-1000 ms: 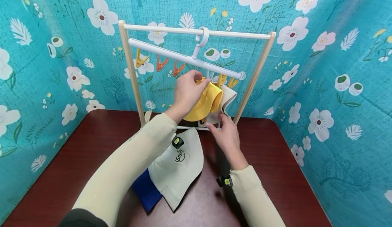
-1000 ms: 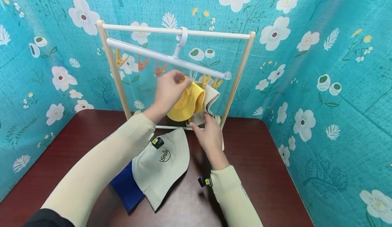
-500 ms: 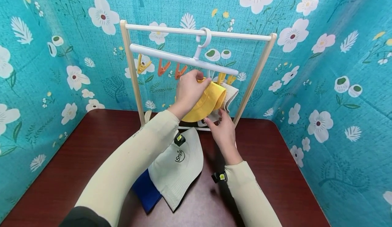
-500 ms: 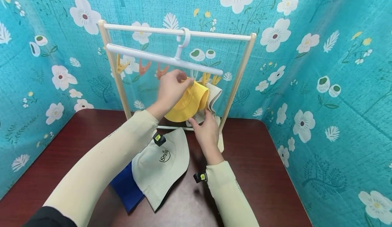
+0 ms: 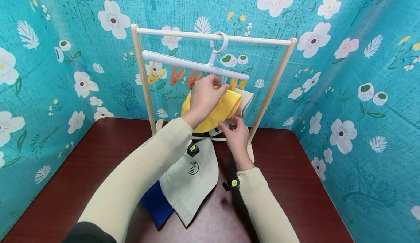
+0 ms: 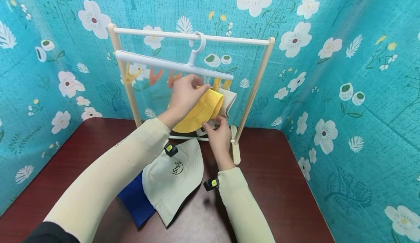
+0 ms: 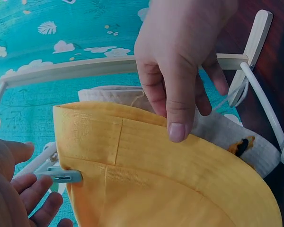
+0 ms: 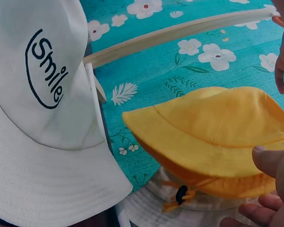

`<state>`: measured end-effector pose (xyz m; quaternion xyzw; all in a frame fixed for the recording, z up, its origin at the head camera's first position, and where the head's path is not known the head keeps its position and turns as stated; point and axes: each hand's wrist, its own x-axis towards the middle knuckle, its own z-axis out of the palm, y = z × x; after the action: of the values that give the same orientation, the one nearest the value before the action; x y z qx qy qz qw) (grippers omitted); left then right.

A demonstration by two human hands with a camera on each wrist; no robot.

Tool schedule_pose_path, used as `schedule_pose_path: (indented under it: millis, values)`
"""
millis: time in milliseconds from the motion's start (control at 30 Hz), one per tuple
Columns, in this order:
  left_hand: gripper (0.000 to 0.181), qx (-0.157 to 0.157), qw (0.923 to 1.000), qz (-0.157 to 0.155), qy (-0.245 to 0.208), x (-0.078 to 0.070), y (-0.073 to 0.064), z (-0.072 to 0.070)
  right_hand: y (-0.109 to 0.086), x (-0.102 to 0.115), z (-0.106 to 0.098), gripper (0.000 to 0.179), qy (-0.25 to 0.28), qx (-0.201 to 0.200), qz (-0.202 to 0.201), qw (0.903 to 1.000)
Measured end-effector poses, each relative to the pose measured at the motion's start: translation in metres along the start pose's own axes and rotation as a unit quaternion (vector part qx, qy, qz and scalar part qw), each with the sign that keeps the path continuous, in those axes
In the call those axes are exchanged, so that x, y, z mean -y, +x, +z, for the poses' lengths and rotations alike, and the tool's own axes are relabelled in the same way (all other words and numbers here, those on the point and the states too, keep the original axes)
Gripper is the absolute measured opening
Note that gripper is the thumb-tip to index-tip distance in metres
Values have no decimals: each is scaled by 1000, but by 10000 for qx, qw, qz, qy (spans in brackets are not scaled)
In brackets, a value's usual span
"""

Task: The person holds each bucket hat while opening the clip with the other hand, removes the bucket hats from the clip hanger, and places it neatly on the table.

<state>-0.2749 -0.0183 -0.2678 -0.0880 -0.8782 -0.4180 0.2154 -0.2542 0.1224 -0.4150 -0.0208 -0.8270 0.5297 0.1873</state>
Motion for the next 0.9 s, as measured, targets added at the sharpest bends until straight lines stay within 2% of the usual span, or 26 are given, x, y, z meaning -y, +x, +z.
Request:
schedule_pose_path:
  millis: [200, 467, 700, 900]
  values:
    - [35, -87, 9999, 36, 66, 0, 3, 0, 4, -2, 5, 46, -7, -161, -157, 9997]
    - [32, -216, 9992, -27, 338, 0, 6, -1, 4, 5, 13, 32, -575, -415, -842, 9939]
    - [34, -249, 9982, -13, 549, 0, 8, 1, 0, 11, 16, 22, -1464, -683, -1420, 9766]
    - [35, -273, 9970, -49, 729, -1, 7, 3, -5, 10, 15, 21, -1959, -815, -1899, 9586]
